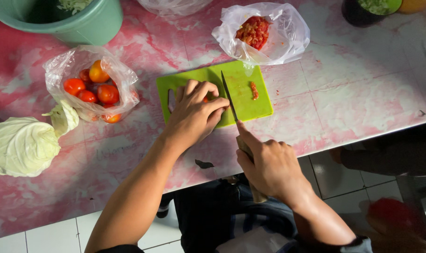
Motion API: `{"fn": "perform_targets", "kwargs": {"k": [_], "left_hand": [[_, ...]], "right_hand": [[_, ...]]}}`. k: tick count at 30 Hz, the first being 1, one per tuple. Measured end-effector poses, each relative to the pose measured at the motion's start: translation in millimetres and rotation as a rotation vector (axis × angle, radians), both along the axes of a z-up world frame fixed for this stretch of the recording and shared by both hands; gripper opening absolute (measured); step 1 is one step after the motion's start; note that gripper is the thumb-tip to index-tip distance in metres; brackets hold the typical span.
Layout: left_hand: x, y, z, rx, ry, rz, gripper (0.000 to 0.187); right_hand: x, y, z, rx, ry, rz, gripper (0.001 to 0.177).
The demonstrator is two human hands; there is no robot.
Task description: The person uses a knife to chop chili peppers and tomatoes on a green cutting board, then uses the knife to scrape the chopped pieces into plastic bags.
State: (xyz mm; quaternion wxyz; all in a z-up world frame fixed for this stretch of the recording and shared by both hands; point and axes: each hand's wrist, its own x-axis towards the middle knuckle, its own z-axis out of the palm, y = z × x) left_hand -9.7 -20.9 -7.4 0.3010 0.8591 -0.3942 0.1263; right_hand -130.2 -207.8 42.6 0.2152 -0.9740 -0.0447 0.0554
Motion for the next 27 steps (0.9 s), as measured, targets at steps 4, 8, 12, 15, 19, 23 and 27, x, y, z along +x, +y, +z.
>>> {"fn": "perform_targets", "kwargs": {"k": [4,8,12,15,19,23,27], "left_hand": [[2,0,0,0.0,-0.014,0.012,0.016],[1,-1,-2,-0.02,0.014,0.03,0.009],[0,-1,-3,0.006,0.021,0.045,0.012],[4,0,-3,-0.007,-0.009,0.03,0.016],[0,1,0,0.002,0.02,0.036,0.013],[4,0,-1,-0.018,0.023,0.039,0.01],[2,3,-4,-0.034,0.023,0.04,0.01]], "right_hand": [[7,7,-3,-0.104,0.037,-0.03,0.061],[6,-4,4,0.02,-0.08,-0.018,0.06],[0,4,1,-0.027,0.037,0.002,0.062],[4,4,-4,-0.064,0.042,-0.014,0.061],[4,-4,3,0.073,-0.071,-0.001,0.061],[2,8,6,0.011,0.113,-0.046,0.068],[10,5,4,0.008,0.005,-0.004,0.062]]}}
